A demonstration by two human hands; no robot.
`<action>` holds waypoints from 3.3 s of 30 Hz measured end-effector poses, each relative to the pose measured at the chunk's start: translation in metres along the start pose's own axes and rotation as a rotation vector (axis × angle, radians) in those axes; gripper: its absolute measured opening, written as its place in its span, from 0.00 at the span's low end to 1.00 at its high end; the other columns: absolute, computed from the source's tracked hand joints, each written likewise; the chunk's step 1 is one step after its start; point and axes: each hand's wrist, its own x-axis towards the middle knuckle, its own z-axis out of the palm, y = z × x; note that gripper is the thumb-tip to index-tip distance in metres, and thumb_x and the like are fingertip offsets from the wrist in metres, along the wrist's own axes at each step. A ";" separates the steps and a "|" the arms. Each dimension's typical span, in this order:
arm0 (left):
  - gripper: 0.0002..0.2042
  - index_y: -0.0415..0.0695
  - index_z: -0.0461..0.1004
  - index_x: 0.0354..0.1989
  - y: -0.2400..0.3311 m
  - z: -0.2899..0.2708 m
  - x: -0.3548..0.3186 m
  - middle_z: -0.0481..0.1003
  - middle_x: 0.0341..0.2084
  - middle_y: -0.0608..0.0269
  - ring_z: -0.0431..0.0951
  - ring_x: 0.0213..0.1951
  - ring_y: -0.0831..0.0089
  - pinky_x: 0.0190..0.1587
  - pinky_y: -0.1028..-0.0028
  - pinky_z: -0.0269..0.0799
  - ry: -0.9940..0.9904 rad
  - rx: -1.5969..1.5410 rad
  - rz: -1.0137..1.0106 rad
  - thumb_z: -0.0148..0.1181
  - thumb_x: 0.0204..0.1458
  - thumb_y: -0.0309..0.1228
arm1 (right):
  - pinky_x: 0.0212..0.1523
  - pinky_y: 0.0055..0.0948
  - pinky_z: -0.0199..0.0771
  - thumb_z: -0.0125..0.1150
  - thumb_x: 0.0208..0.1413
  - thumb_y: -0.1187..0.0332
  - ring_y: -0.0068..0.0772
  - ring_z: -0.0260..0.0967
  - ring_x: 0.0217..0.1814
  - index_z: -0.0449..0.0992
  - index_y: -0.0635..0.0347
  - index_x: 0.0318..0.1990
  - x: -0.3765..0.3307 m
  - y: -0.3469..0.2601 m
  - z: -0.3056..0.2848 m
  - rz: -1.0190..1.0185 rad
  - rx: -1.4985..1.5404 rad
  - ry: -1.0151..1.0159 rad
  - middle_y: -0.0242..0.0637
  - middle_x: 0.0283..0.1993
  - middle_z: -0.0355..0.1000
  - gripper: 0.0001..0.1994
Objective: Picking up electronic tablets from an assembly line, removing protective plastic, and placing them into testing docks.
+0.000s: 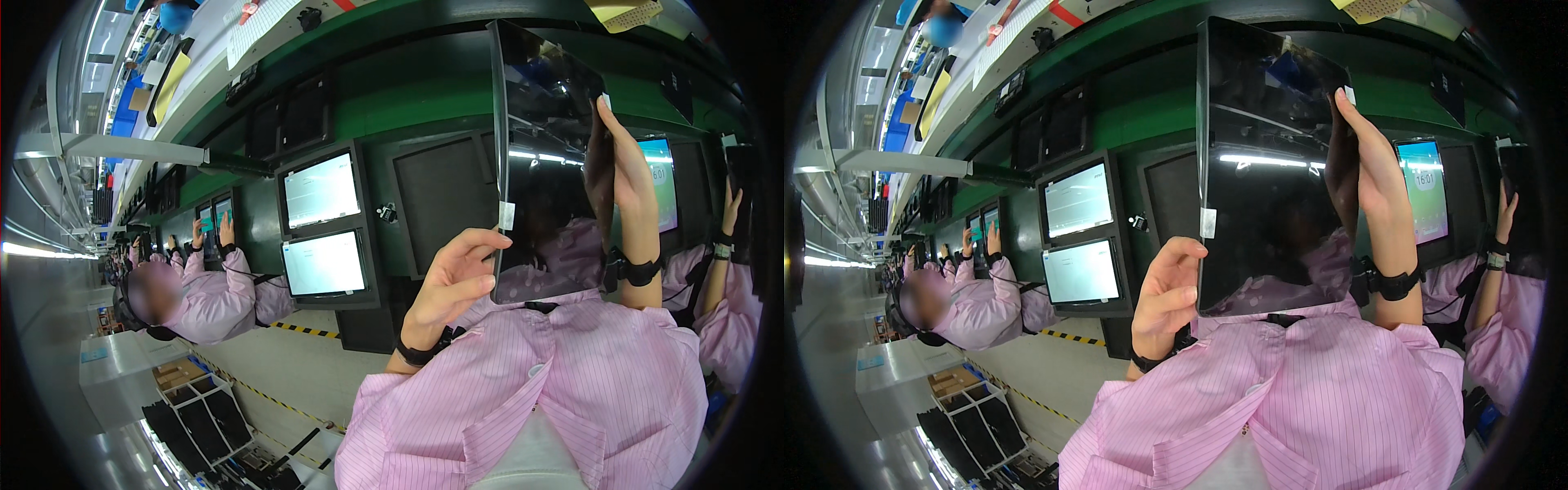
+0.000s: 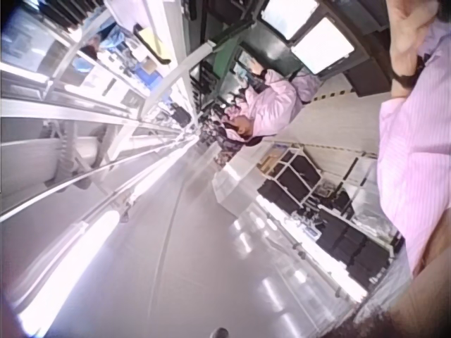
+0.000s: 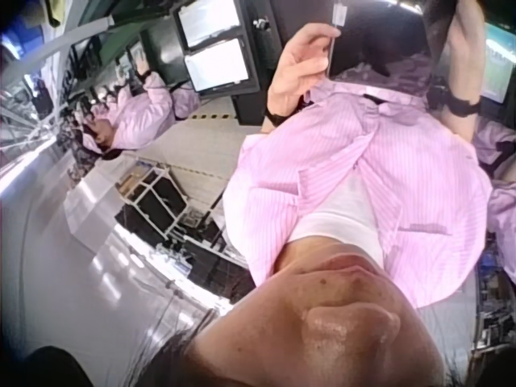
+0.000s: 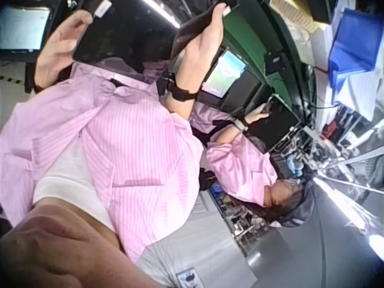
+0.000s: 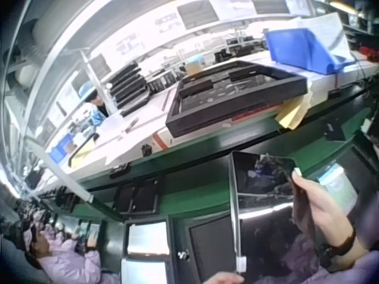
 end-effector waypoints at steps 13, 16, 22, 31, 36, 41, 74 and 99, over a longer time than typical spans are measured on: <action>0.29 0.33 0.56 0.57 0.053 -0.009 0.034 0.72 0.39 0.52 0.73 0.40 0.70 0.45 0.72 0.67 0.050 0.558 -0.103 0.45 0.56 0.47 | 0.48 0.16 0.60 0.54 0.57 0.64 0.14 0.64 0.48 0.71 0.59 0.48 -0.019 0.001 0.008 -0.157 -0.152 -0.102 0.24 0.46 0.69 0.14; 0.20 0.35 0.63 0.47 0.067 -0.002 0.059 0.71 0.28 0.60 0.72 0.31 0.75 0.34 0.77 0.68 0.219 0.763 0.087 0.40 0.60 0.42 | 0.51 0.16 0.56 0.53 0.57 0.63 0.13 0.62 0.49 0.70 0.60 0.50 -0.031 0.008 0.016 -0.264 -0.325 -0.147 0.23 0.45 0.68 0.15; 0.14 0.37 0.68 0.30 0.080 0.003 0.092 0.62 0.17 0.71 0.62 0.18 0.86 0.22 0.84 0.58 0.397 1.153 0.271 0.43 0.60 0.35 | 0.42 0.14 0.56 0.54 0.57 0.64 0.09 0.57 0.38 0.71 0.56 0.39 -0.041 0.019 0.016 -0.286 -0.383 -0.287 0.18 0.34 0.64 0.08; 0.13 0.36 0.67 0.22 0.035 0.055 0.089 0.66 0.16 0.66 0.67 0.18 0.81 0.21 0.82 0.60 0.106 1.194 0.252 0.44 0.58 0.28 | 0.25 0.14 0.54 0.47 0.60 0.56 0.09 0.53 0.24 0.70 0.59 0.24 -0.009 0.053 0.030 -0.648 -0.263 -0.054 0.21 0.20 0.60 0.18; 0.11 0.36 0.65 0.25 -0.015 0.053 0.099 0.68 0.15 0.64 0.67 0.14 0.81 0.17 0.82 0.59 0.075 0.921 -0.033 0.41 0.59 0.26 | 0.01 0.20 0.52 0.29 0.63 0.50 0.27 0.48 0.02 0.57 0.56 0.12 0.023 0.061 0.033 -0.053 0.342 -0.695 0.34 0.06 0.52 0.29; 0.13 0.41 0.63 0.23 -0.005 0.007 0.090 0.63 0.12 0.68 0.62 0.11 0.85 0.14 0.86 0.51 0.458 0.934 0.032 0.41 0.60 0.31 | 0.16 0.29 0.60 0.23 0.65 0.53 0.32 0.51 0.11 0.58 0.55 0.14 0.023 0.051 0.028 -0.014 0.437 -1.029 0.32 0.10 0.51 0.28; 0.14 0.40 0.66 0.25 0.043 0.011 0.104 0.64 0.12 0.69 0.61 0.11 0.88 0.12 0.87 0.47 0.318 0.983 -0.026 0.41 0.61 0.34 | 0.33 0.29 0.59 0.14 0.64 0.61 0.31 0.58 0.25 0.67 0.50 0.24 0.070 0.041 0.044 -0.207 0.835 -1.569 0.32 0.21 0.62 0.27; 0.10 0.40 0.65 0.29 0.017 0.050 0.117 0.65 0.17 0.69 0.62 0.19 0.86 0.20 0.84 0.57 -0.013 0.843 -0.292 0.47 0.58 0.34 | 0.16 0.20 0.41 0.36 0.64 0.62 0.15 0.44 0.12 0.58 0.59 0.09 -0.013 0.015 0.034 -0.955 -0.124 -0.130 0.28 0.09 0.54 0.27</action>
